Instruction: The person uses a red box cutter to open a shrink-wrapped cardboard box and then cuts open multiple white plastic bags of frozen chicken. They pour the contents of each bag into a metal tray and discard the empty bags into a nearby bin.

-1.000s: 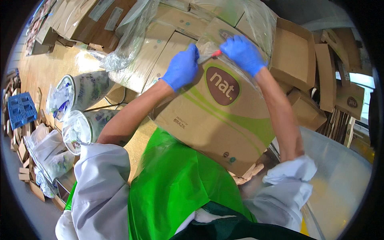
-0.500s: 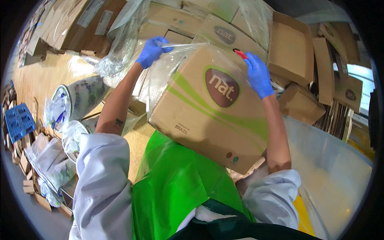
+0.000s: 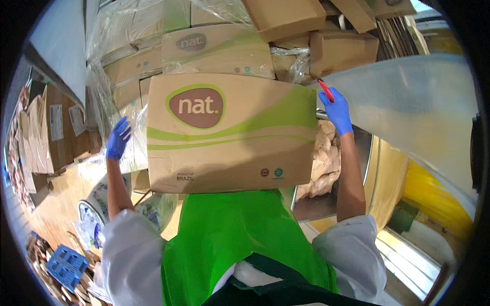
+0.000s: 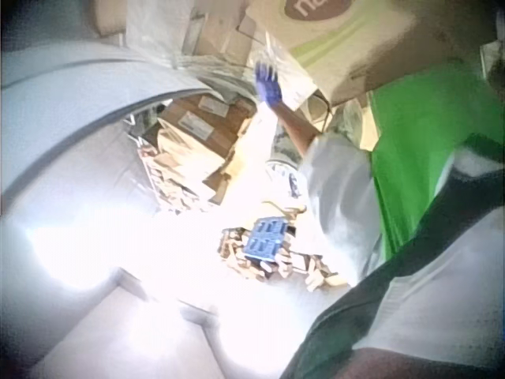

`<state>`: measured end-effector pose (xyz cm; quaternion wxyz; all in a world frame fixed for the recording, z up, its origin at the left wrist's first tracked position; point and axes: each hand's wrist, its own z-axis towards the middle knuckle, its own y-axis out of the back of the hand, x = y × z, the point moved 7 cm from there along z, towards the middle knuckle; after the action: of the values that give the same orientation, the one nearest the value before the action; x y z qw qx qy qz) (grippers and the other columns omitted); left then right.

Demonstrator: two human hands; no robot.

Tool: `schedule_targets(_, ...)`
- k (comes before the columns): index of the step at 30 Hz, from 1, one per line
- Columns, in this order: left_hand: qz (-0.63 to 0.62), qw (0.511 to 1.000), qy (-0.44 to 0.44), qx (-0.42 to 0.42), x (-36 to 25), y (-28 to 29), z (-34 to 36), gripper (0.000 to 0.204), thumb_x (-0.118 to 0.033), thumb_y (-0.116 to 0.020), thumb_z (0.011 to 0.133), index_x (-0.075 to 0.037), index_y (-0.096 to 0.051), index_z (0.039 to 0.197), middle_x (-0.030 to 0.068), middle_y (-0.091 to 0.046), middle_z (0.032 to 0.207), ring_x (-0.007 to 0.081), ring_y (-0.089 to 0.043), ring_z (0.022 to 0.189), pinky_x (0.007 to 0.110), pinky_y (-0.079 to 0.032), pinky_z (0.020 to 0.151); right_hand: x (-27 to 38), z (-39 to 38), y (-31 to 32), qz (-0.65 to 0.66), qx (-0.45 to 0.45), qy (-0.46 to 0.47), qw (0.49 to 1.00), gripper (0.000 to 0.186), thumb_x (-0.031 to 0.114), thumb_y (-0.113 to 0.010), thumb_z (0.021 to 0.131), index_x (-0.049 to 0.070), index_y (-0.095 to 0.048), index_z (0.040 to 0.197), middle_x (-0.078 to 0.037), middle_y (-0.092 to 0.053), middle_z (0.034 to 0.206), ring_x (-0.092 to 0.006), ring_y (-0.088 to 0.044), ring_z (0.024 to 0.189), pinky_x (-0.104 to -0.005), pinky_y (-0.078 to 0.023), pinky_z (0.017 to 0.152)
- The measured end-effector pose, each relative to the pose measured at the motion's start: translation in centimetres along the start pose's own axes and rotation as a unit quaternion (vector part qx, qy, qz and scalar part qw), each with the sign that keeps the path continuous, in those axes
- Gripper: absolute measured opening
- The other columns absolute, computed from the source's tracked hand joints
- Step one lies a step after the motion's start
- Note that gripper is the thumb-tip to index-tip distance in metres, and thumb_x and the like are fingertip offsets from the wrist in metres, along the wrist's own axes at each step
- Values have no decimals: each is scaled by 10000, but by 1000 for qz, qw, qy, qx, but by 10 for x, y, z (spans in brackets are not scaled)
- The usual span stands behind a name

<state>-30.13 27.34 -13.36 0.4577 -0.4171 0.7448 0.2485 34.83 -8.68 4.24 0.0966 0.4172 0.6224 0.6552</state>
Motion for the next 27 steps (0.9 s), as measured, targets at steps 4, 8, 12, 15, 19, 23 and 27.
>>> schedule_targets(4, 109, 979, -73, -155, -58, -25, -71, 476, -390, -549, 924, -74, -534, 1281, 33, -571, 1205, 140, -534, 1036, 314, -425, 878, -52, -67, -25, 299, 25, -130, 945, 239, 284, -632, 896, 48, -615, 935, 23, -558, 776, -96, -507, 703, -267, -416, 633)
schedule_targets(8, 72, 993, 57, -70, -90, -163, -143, 478, -412, -497, 958, -28, -550, 1237, 46, -620, 1063, 122, -559, 925, 283, -431, 823, -87, -123, -93, 430, 21, -159, 889, 252, 287, -601, 920, 66, -626, 1038, 38, -552, 845, -80, -492, 753, -246, -416, 675)
schedule_targets(12, 153, 987, -12, -40, -70, -174, -128, 373, -274, -587, 932, 34, -551, 1139, 84, -613, 982, 125, -535, 841, 269, -433, 760, -82, -120, -129, 580, 28, -174, 796, 399, 260, -612, 911, 26, -553, 1229, -19, -598, 1079, -123, -572, 936, -280, -469, 823)
schedule_targets(15, 108, 991, -30, -66, -78, -178, -131, 332, -247, -630, 898, 36, -561, 1056, 70, -590, 903, 143, -503, 781, 294, -418, 704, -79, -112, -125, 582, -10, -146, 800, 446, 240, -639, 889, 15, -534, 1260, -45, -608, 1134, -135, -600, 958, -284, -488, 832)
schedule_targets(19, 257, 944, -135, -159, -83, -170, -140, 316, -243, -667, 862, 24, -566, 995, 69, -547, 820, 153, -465, 740, 312, -396, 673, -61, -111, -95, 559, -50, -82, 824, 445, 216, -655, 871, 17, -538, 1251, -48, -610, 1107, -127, -604, 940, -275, -495, 812)
schedule_targets(23, 143, 961, -131, -199, -123, -168, -159, 300, -203, -643, 882, 17, -552, 1065, 70, -583, 935, 158, -503, 832, 297, -414, 769, -56, -107, -37, 561, -15, -93, 823, 606, 74, -599, 865, 5, -345, 1411, -67, -531, 1193, -106, -533, 1011, -266, -437, 883)
schedule_targets(27, 104, 935, -258, -218, -200, -155, -190, 447, -225, -566, 939, 21, -454, 1295, 108, -562, 1162, 167, -506, 1036, 303, -392, 928, 83, -149, 137, 551, -152, 102, 814, 635, 116, -663, 791, -10, -408, 1358, -85, -520, 1233, -156, -516, 1121, -287, -427, 921)
